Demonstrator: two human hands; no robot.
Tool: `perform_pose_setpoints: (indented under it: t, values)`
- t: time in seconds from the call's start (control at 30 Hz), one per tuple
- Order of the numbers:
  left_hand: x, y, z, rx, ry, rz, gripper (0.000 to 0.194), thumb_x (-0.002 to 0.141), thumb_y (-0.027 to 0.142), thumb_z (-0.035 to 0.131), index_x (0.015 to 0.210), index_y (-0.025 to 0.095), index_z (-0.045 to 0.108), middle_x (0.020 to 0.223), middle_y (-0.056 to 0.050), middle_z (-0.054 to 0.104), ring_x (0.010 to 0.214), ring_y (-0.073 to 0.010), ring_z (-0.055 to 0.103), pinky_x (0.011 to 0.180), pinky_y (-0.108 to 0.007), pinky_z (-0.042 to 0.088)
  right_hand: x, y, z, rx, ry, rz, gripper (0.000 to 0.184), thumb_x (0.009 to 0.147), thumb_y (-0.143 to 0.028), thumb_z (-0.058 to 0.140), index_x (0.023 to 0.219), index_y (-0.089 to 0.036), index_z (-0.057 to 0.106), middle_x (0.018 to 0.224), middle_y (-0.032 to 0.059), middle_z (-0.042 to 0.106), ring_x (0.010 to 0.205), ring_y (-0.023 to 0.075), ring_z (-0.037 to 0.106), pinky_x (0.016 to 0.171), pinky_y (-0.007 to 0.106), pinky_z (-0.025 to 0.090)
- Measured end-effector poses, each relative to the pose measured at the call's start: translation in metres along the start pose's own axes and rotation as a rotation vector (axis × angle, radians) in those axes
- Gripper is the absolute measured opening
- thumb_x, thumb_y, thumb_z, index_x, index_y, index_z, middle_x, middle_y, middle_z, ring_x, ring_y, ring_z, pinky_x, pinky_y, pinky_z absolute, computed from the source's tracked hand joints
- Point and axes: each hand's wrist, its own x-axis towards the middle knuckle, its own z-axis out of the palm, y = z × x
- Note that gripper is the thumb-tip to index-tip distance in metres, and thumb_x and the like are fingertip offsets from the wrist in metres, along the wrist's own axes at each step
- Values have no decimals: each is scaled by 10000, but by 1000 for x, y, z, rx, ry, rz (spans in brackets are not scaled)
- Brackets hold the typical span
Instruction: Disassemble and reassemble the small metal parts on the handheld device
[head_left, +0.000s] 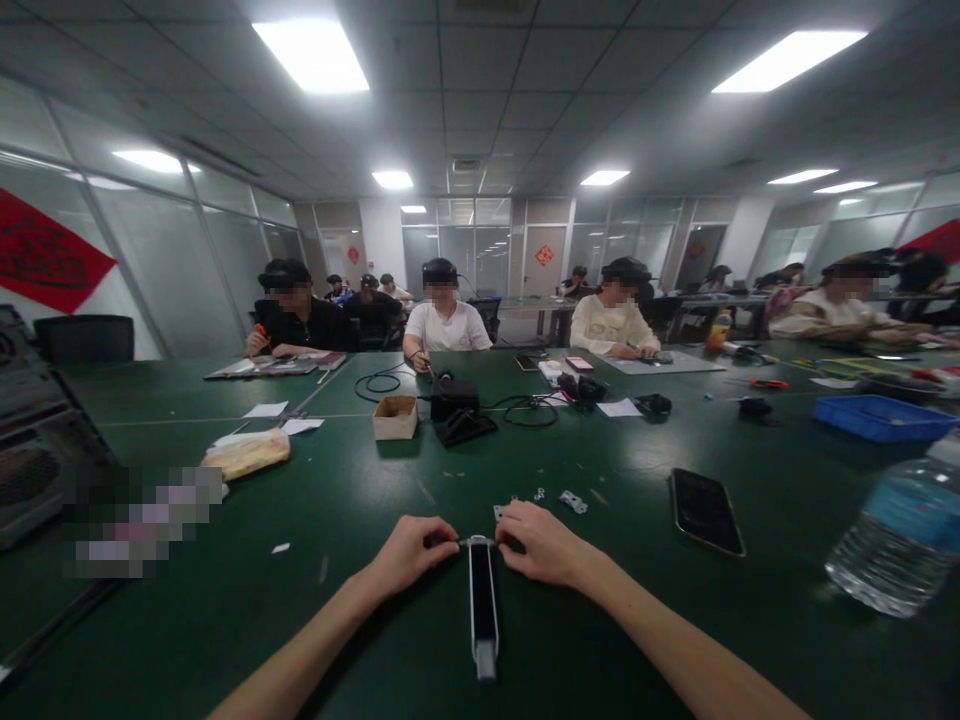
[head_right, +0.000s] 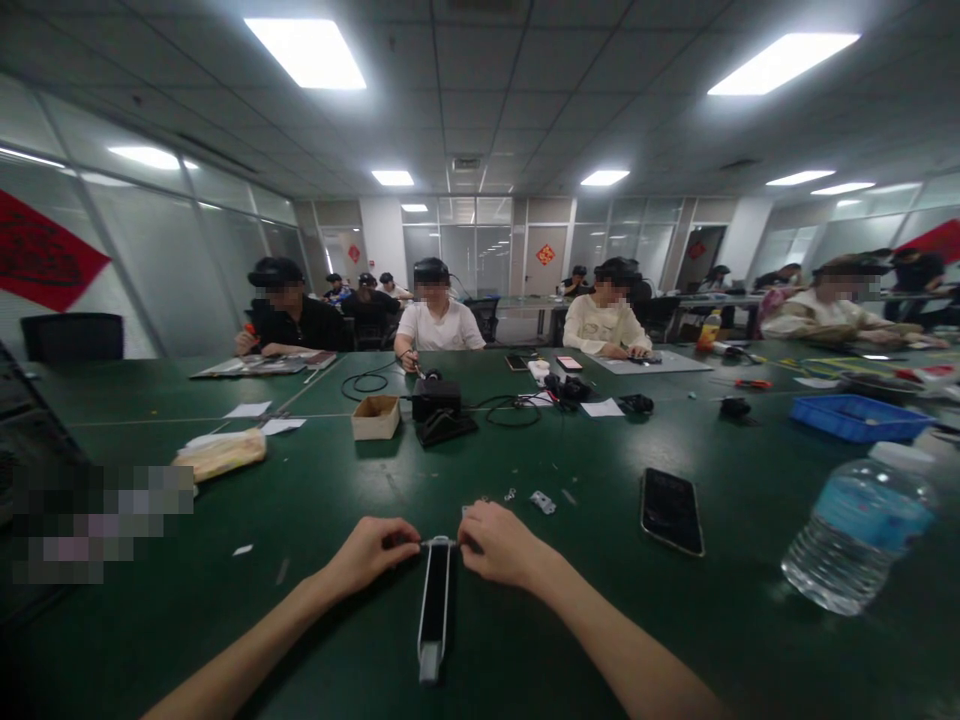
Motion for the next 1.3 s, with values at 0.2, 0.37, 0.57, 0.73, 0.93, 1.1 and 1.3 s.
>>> perform_pose_setpoints:
  t: [0.2, 0.37, 0.57, 0.73, 0.93, 1.1, 1.3]
  values:
    - [-1, 1, 2, -177, -3, -84, 233, 827, 342, 580, 906, 149, 685, 717, 7, 649, 536, -103, 542, 560, -212, 439, 0, 0, -1, 33, -5, 21, 82, 820, -127, 546, 848, -159, 617, 859, 35, 595, 792, 158, 532, 736, 287, 454]
    - [-1, 2, 3, -219, 2, -128, 271, 806, 368, 583, 889, 130, 685, 686, 3, 636, 520, -104, 527, 542, -215, 424, 1, 4, 9, 64, 30, 23, 47, 794, -122, 572, 806, -154, 605, 820, 27, 583, 764, 147, 526, 710, 263, 442]
    - [1, 8, 3, -216, 19, -202, 287, 779, 362, 571, 841, 107, 686, 579, 19, 577, 482, -101, 498, 518, -211, 392, 4, 15, 29, 134, 108, 13, 47, 752, -116, 599, 760, -152, 570, 792, 17, 558, 737, 136, 505, 657, 232, 415]
    - [1, 12, 3, -240, 19, -247, 313, 763, 388, 552, 807, 103, 673, 628, 1, 610, 463, -94, 468, 478, -209, 362, 4, 16, 35, 157, 146, 5, 97, 726, -104, 615, 709, -158, 535, 750, 5, 532, 705, 128, 475, 626, 225, 390]
    - [1, 11, 3, -211, -13, -250, 381, 798, 452, 499, 813, 107, 661, 675, -17, 643, 444, -85, 448, 462, -208, 344, 4, 12, 31, 154, 133, 10, 96, 736, -92, 599, 718, -157, 532, 777, 7, 534, 711, 124, 472, 627, 226, 388]
    - [1, 14, 3, -255, -7, -275, 406, 760, 482, 535, 813, 99, 657, 696, -26, 651, 459, -99, 499, 466, -210, 366, 4, 4, 22, 144, 115, 34, 104, 733, -80, 607, 720, -155, 537, 783, 8, 534, 716, 122, 471, 626, 223, 395]
    - [0, 13, 5, -296, 13, -250, 403, 756, 490, 563, 824, 105, 663, 673, -21, 647, 526, -131, 574, 545, -225, 420, 4, 1, 16, 159, 99, 43, 91, 743, -92, 615, 735, -150, 546, 813, 15, 545, 728, 122, 475, 626, 219, 403]
